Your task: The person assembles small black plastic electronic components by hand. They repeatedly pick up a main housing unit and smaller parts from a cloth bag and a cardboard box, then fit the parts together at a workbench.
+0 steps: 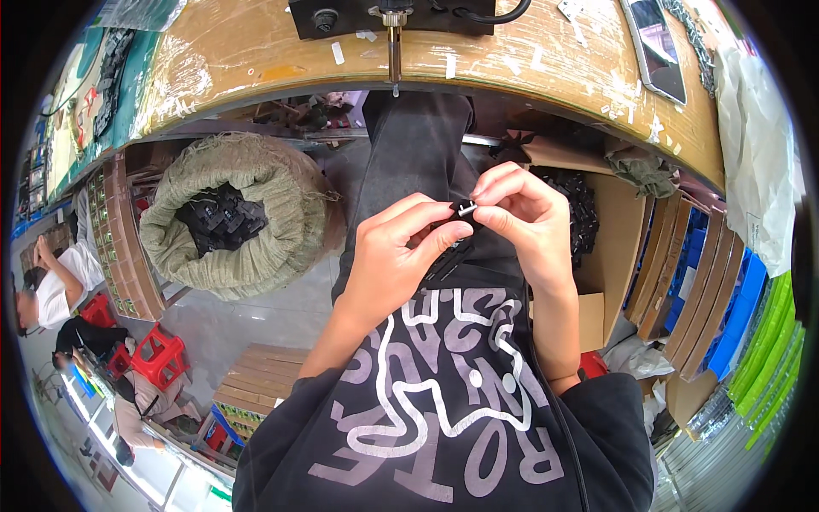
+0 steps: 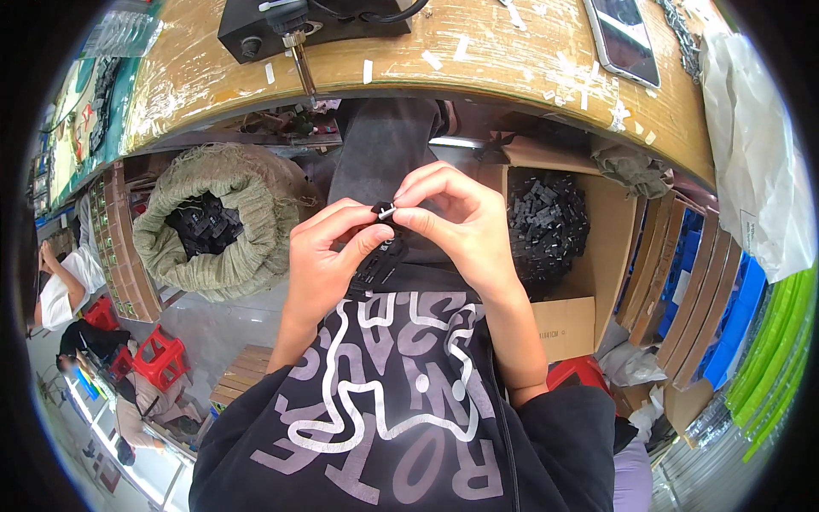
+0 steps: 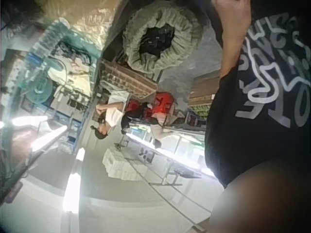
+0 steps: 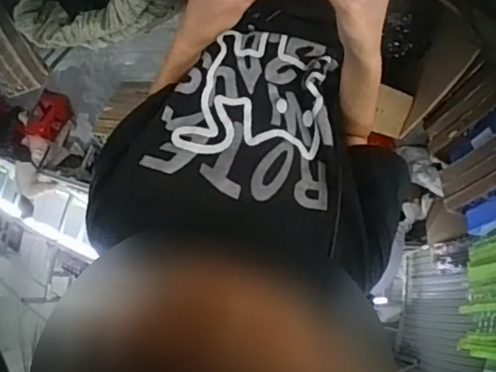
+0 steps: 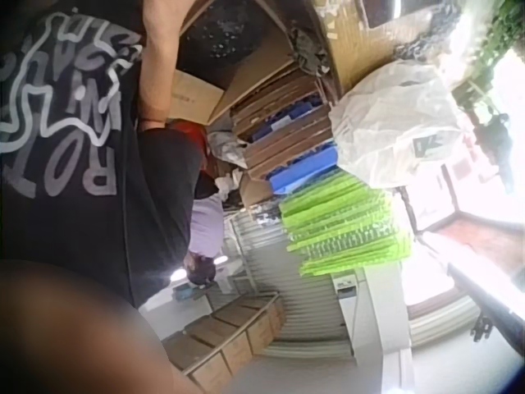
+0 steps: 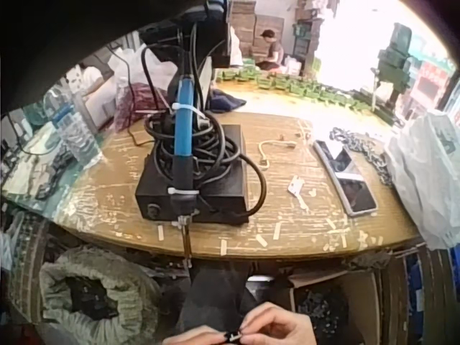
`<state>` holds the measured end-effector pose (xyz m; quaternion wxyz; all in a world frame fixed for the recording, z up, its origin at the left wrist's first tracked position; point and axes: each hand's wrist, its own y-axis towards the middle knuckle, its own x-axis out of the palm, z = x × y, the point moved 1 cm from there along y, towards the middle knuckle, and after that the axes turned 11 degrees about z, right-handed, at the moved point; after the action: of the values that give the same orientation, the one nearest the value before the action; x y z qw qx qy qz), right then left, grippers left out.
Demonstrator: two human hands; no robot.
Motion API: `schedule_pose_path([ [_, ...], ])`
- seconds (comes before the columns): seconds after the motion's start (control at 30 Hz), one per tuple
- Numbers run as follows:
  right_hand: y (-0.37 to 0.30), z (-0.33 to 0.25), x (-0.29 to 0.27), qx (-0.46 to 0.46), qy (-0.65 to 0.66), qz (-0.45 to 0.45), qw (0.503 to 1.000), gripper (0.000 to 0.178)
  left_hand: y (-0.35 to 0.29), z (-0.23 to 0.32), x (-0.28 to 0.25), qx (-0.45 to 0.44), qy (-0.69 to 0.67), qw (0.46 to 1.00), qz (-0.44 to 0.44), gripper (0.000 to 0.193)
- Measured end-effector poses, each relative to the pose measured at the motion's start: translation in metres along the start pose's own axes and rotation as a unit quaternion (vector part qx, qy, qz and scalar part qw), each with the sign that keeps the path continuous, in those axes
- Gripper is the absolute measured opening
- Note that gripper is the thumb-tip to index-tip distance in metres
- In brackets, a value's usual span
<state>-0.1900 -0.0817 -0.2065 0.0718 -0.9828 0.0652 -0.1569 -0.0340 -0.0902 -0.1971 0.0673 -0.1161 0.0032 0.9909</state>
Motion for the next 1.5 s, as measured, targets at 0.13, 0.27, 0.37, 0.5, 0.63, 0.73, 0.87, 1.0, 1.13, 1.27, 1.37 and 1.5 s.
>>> schedule_pose_path([
  [0.13, 0.0, -0.002, -0.004, 0.031, -0.013, -0.022, 0.999, 0.008, 0.0, 0.004, -0.001, 0.02, 0.027, 0.999, -0.018, 0.019],
  [0.27, 0.0, -0.006, -0.006, 0.024, -0.088, -0.034, 0.995, 0.009, 0.001, 0.007, -0.002, 0.075, 0.081, 0.993, -0.04, 0.019],
  [0.37, -0.002, -0.008, -0.005, 0.01, -0.155, -0.024, 0.988, 0.01, 0.0, 0.005, -0.001, 0.084, 0.1, 0.991, -0.035, 0.019],
  [0.5, -0.004, -0.007, -0.003, -0.008, -0.222, -0.004, 0.975, 0.009, 0.0, 0.004, -0.001, 0.098, 0.125, 0.986, -0.048, 0.019],
  [0.63, -0.005, -0.009, 0.0, -0.037, -0.281, -0.003, 0.959, 0.01, 0.0, 0.005, -0.001, 0.087, 0.149, 0.984, -0.049, 0.02],
  [0.73, -0.006, -0.002, 0.0, -0.048, -0.265, 0.007, 0.963, 0.011, 0.0, 0.004, -0.001, 0.089, 0.145, 0.984, -0.046, 0.02],
  [0.87, -0.007, -0.008, 0.006, -0.037, -0.264, 0.013, 0.964, 0.011, 0.002, 0.006, -0.003, 0.077, 0.142, 0.985, -0.063, 0.018],
  [1.0, -0.004, -0.014, 0.0, -0.1, -0.27, -0.071, 0.955, 0.01, 0.011, -0.013, -0.013, -0.017, -0.048, 0.99, -0.132, 0.018],
  [1.13, 0.004, -0.009, 0.001, -0.197, -0.211, -0.139, 0.947, 0.009, 0.016, -0.037, -0.01, -0.129, -0.122, 0.966, -0.189, 0.024],
  [1.27, 0.013, 0.004, 0.002, -0.181, -0.107, -0.162, 0.964, 0.009, 0.002, -0.05, -0.008, -0.302, -0.451, 0.79, -0.285, 0.032],
  [1.37, 0.015, 0.012, 0.002, -0.146, -0.055, -0.144, 0.977, 0.009, -0.001, -0.049, -0.007, -0.342, -0.505, 0.753, -0.248, 0.035],
  [1.5, 0.017, 0.016, 0.006, -0.058, -0.019, -0.063, 0.996, 0.011, 0.015, -0.047, -0.006, -0.3, -0.437, 0.829, -0.178, 0.027],
])
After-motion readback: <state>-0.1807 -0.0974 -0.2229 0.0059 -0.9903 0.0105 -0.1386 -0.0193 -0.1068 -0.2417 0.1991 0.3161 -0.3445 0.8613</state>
